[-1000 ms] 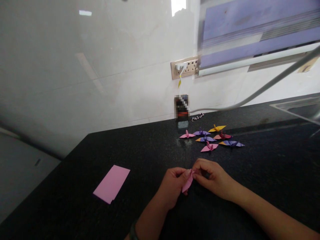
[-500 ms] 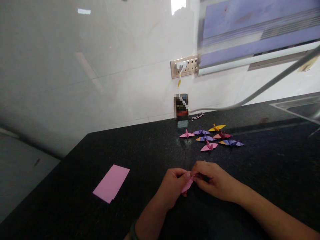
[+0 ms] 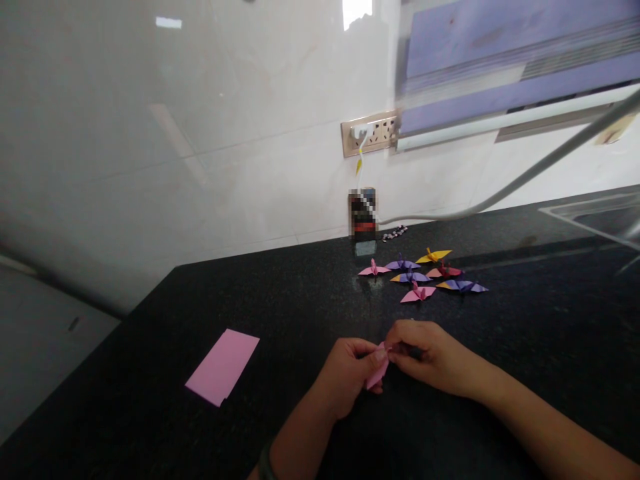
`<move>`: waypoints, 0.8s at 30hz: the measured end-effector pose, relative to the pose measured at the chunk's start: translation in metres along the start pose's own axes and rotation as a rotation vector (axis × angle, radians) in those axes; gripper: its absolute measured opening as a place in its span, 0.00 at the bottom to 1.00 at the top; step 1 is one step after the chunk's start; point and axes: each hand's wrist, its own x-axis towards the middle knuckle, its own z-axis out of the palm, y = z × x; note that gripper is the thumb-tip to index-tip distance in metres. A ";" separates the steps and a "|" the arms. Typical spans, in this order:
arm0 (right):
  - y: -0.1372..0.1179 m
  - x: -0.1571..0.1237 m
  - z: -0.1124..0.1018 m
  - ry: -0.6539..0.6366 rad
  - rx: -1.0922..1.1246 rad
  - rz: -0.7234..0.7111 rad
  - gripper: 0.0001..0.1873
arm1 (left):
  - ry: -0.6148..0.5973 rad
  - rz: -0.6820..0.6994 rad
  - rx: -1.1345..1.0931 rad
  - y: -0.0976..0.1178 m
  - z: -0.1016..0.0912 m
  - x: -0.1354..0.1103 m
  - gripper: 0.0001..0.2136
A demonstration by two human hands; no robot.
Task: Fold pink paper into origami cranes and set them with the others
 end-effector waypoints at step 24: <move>0.004 0.002 0.005 0.122 -0.040 -0.161 0.05 | 0.073 -0.010 -0.174 -0.004 0.003 0.003 0.15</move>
